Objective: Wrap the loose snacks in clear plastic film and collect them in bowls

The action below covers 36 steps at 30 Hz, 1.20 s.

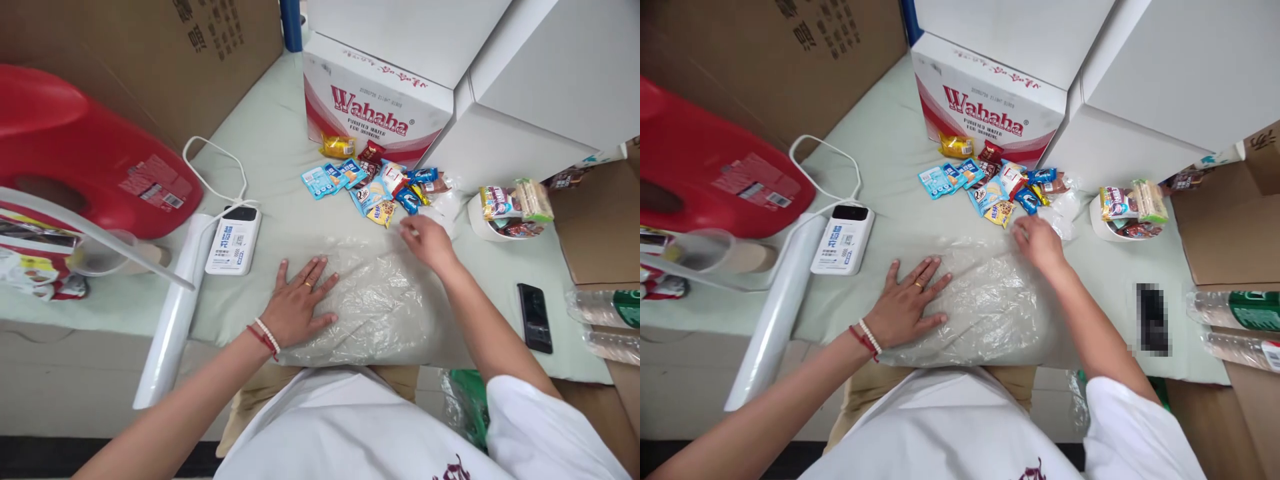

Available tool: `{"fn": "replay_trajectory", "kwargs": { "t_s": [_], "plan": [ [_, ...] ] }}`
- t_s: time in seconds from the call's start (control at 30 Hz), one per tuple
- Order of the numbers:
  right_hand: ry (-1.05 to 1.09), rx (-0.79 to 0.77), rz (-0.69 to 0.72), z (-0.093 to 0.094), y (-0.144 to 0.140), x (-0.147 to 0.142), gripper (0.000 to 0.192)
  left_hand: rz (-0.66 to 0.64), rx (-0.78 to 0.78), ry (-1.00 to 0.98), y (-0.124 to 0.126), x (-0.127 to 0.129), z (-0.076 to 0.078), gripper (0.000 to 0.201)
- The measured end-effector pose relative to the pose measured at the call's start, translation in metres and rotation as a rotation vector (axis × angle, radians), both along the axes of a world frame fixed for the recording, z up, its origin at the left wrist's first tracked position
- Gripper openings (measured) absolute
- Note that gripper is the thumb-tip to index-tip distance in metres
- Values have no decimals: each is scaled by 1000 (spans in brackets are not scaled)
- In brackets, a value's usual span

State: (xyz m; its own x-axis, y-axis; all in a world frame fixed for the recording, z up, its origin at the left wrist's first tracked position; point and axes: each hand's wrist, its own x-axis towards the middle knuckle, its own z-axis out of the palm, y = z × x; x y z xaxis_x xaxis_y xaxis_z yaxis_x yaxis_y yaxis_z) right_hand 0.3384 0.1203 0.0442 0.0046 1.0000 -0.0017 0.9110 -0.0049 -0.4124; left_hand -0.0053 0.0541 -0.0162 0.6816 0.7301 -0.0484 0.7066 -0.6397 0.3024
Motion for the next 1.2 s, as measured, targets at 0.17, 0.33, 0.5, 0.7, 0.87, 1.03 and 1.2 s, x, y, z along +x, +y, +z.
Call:
{"fn": "replay_trajectory", "kwargs": {
  "t_s": [0.17, 0.33, 0.5, 0.7, 0.87, 1.03, 1.2],
  "plan": [
    [-142, -55, 297, -27, 87, -2, 76, 14, 12, -32, -7, 0, -1, 70],
    [-148, -273, 514, -21, 74, 22, 96, 21, 8, -90, -6, -2, -3, 71],
    [-203, -230, 527, -14, 66, 16, 77, 48, 11, -111, -7, -2, -4, 81],
    [-118, -171, 362, 30, 82, 11, 65, 53, -24, -116, -7, -2, -5, 98],
    [-32, -62, 204, 52, 114, -18, 61, 40, -32, -112, -6, -3, -7, 94],
    [-168, -108, 192, 16, 141, -62, 56, 43, -18, -123, -7, -2, -7, 101],
    [-125, 2, 167, 6, 117, -55, 71, 98, 0, -111, -7, 0, -8, 98]
  ]
}}
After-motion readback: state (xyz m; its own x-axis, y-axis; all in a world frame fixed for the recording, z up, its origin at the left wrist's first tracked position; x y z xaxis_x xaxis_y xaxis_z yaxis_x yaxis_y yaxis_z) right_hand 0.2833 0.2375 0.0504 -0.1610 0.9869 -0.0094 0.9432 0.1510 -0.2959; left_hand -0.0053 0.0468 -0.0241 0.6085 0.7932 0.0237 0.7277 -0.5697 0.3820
